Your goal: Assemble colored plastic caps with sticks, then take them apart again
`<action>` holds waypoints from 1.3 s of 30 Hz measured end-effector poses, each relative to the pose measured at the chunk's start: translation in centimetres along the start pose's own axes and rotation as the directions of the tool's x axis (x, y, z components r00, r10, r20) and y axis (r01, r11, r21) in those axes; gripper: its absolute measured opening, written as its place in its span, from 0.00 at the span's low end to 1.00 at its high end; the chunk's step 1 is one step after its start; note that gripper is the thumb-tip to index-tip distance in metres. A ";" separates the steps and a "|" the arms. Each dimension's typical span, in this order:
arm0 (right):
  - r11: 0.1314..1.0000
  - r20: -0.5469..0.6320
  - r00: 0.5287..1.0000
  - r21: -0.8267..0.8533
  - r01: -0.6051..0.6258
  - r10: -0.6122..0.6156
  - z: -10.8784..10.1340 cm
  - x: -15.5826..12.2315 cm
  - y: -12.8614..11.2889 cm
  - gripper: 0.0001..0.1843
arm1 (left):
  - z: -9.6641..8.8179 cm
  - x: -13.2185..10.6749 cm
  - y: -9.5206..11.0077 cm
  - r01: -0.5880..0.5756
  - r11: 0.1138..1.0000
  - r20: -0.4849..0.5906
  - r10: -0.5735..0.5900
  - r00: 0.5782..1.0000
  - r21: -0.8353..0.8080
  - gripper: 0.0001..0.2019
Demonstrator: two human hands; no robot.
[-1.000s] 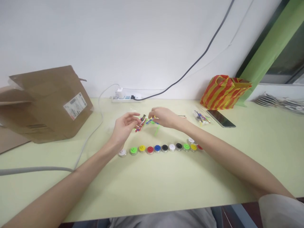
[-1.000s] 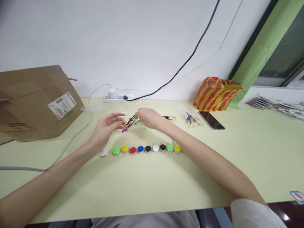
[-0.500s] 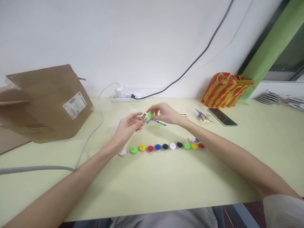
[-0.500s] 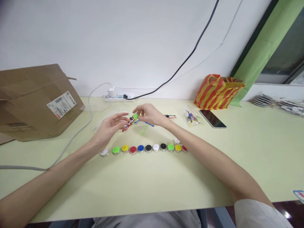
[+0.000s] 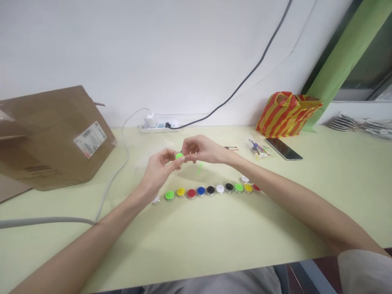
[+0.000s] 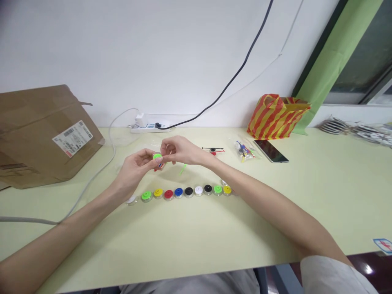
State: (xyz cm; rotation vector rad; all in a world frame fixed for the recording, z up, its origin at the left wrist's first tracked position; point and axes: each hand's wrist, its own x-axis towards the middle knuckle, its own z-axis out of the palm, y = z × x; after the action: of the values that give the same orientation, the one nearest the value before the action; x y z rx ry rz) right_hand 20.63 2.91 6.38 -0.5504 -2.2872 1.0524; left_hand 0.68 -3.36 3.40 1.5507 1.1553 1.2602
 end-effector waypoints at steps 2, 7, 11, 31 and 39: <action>0.973 0.043 0.998 -0.231 -0.024 0.034 -0.4 -0.2 0.4 0.02 | 0.2 -0.1 -0.1 0.004 1.000 -0.025 -0.005 1.000 -0.028 0.21; 0.695 0.105 0.959 -0.711 -0.112 0.262 -1.7 -0.7 2.9 0.13 | 0.2 -0.2 -0.1 0.029 0.997 -0.011 -0.029 1.000 -0.070 0.22; 0.724 0.173 0.931 -0.679 -0.123 0.321 -1.9 -0.7 4.0 0.11 | 0.2 -0.3 0.0 0.042 0.997 0.015 -0.041 0.999 -0.061 0.22; 0.740 0.102 0.975 -0.668 -0.080 0.198 -0.9 -0.2 5.6 0.06 | -0.3 -0.4 0.4 0.019 1.000 -0.030 -0.020 0.999 -0.010 0.21; 0.722 0.115 0.975 -0.689 -0.059 0.189 0.2 -0.3 4.5 0.08 | -0.4 -0.4 0.4 0.027 0.999 -0.041 -0.028 0.999 -0.024 0.21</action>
State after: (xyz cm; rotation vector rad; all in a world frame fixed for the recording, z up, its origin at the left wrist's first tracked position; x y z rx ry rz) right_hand 21.30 5.33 2.63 -0.9389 -2.8175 0.2588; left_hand 0.36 -3.80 3.78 1.4931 1.1807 1.2884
